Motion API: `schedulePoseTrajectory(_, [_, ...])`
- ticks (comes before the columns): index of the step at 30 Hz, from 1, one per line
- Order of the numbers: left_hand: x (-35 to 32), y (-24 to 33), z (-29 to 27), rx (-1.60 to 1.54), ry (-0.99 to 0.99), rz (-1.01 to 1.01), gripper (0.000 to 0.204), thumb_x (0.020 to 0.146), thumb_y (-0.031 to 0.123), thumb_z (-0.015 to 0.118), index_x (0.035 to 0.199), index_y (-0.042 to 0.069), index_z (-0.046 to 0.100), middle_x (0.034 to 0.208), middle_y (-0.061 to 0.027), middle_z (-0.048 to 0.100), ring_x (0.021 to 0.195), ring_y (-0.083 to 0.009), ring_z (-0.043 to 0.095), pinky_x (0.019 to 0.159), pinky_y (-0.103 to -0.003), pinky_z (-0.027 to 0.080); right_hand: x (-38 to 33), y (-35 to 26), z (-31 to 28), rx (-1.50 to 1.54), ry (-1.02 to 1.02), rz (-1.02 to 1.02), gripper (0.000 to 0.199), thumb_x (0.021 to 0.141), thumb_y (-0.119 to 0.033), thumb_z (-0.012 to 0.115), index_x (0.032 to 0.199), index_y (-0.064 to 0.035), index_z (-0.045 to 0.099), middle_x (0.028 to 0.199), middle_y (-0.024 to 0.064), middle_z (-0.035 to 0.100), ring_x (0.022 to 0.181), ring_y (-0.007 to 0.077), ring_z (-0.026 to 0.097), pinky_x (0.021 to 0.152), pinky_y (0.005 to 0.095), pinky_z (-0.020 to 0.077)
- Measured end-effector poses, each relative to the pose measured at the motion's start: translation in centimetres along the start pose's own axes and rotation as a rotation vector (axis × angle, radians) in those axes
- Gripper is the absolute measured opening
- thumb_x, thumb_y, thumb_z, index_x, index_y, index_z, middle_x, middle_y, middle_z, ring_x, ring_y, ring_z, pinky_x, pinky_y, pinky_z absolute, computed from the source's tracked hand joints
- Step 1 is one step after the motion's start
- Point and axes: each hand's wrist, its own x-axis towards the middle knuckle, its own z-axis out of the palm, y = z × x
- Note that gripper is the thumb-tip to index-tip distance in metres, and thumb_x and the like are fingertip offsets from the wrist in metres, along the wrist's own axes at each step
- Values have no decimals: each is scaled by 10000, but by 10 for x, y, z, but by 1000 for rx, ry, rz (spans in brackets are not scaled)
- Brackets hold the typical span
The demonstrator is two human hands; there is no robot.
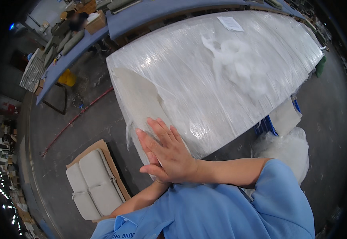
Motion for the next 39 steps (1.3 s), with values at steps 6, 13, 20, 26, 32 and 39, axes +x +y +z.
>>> schedulePoseTrajectory(6, [3,46,-5,-4,-40,-121,820,1130,523,304,1744,75,-5,1773,-190,173,1604,-337,270,1305,-447,238,-11,20,18,934,174,389,887,1038,-494,606,1690,2,266,1716,328,236,1611,460,237,1308,495,194])
schedulePoseTrajectory(13, [-12,43,-5,-17,-3,-103,870,1116,551,302,1729,18,-11,1775,-227,132,1627,-351,209,1316,-455,191,-13,2,21,446,16,254,884,1069,-457,564,1691,55,199,1741,326,183,1637,439,194,1312,482,207])
schedulePoseTrajectory(20, [7,49,-11,6,-48,-154,844,1119,478,370,1733,34,-1,1776,-222,135,1632,-345,192,1314,-439,191,-3,7,11,452,-5,157,914,1088,-510,534,1690,75,171,1750,336,133,1650,432,158,1318,470,189])
schedulePoseTrajectory(26, [63,46,-32,120,-25,-94,815,1129,360,410,1719,-30,4,1786,-237,99,1648,-351,154,1323,-421,161,16,27,17,694,-59,282,881,1108,-477,512,1687,85,159,1763,320,125,1662,415,120,1336,454,118])
schedulePoseTrajectory(32, [156,25,-47,-120,-5,-102,822,1132,372,460,1720,-33,55,1793,-213,141,1642,-318,191,1321,-378,174,69,76,38,630,23,262,739,1122,-323,516,1685,56,226,1745,277,261,1647,367,220,1330,423,172])
schedulePoseTrajectory(39, [259,-22,-58,-97,19,-119,900,1099,495,527,1741,42,88,1812,-161,116,1657,-294,154,1330,-399,143,233,177,57,659,290,348,565,1150,-314,502,1611,6,437,1575,191,532,1470,247,481,1236,355,340])
